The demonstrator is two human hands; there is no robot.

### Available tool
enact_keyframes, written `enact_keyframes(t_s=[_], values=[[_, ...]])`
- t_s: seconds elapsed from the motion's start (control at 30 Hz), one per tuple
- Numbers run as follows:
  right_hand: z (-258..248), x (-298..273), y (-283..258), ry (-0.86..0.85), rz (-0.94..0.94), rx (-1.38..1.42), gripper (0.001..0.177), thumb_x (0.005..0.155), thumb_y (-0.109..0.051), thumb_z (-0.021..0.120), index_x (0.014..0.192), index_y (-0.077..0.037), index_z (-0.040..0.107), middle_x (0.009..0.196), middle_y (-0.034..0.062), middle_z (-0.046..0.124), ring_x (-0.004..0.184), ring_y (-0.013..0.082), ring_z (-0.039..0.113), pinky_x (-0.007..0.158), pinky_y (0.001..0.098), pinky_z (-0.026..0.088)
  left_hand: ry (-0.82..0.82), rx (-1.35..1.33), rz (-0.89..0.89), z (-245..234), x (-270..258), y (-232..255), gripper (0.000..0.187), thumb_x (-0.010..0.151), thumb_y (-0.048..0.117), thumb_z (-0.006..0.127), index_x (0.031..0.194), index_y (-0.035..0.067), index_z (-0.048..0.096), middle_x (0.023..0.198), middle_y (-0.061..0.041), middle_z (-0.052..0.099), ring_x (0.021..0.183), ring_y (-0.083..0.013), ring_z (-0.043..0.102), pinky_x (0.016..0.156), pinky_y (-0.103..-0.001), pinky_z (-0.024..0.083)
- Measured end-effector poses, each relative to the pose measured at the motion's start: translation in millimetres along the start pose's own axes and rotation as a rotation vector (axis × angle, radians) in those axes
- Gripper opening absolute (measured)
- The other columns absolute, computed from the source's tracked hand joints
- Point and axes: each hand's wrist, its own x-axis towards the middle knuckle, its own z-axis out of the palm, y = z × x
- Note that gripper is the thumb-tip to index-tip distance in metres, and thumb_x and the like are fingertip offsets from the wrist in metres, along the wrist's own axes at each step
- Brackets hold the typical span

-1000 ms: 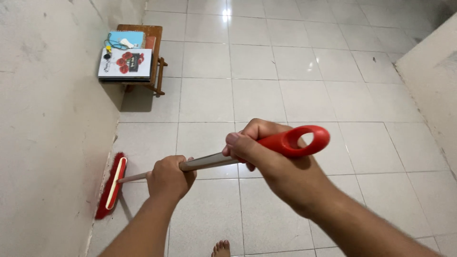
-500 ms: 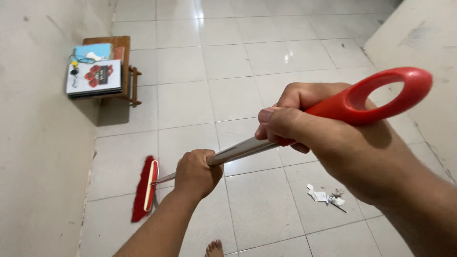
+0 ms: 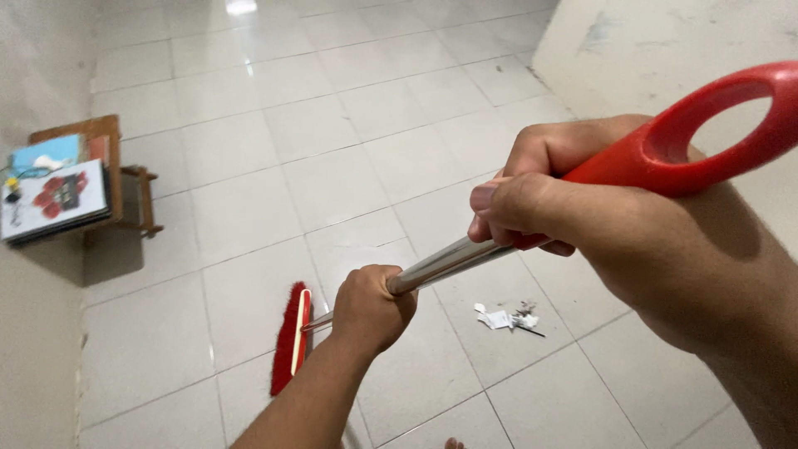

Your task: Sweeping debris and paper scraps on a tiled floor using a broom.

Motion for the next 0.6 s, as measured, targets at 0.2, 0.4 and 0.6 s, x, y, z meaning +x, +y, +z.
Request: enact_keyframes(t_s=[0.2,0.4,0.6], values=[[-66,-26,33,0.107,0.030,-0.015,0.024,0.089,-0.021,0.073,0.072,-0.006,0.065,0.071,0.0098,0.073,0.065,0.0164,0.063,0.057,0.0344,0.050,-0.100,0.098,0.097,62,10,51,0.052,0.098,0.033,0.054,0.050,0.012,0.053,0.046,-0.003,0.055,0.043,-0.0176,0.049,0.055,-0.035,0.049],[-118,-47,59,0.221,0.057,-0.032,0.025,0.088,-0.019,0.074,0.070,-0.006,0.062,0.069,0.0106,0.071,0.066,0.0172,0.066,0.057,0.0346,0.050,-0.077,0.166,0.335,108,16,97,0.043,0.091,0.025,0.060,0.050,0.012,0.056,0.046,-0.003,0.057,0.045,-0.0206,0.052,0.060,-0.038,0.045],[-140,-60,77,0.302,0.076,-0.037,0.026,0.089,-0.015,0.069,0.068,-0.005,0.060,0.068,0.0128,0.069,0.064,0.0194,0.066,0.055,0.0361,0.050,-0.258,0.098,0.175,119,12,132,0.040,0.091,0.028,0.059,0.055,0.011,0.059,0.054,-0.004,0.061,0.050,-0.0175,0.058,0.052,-0.037,0.051]])
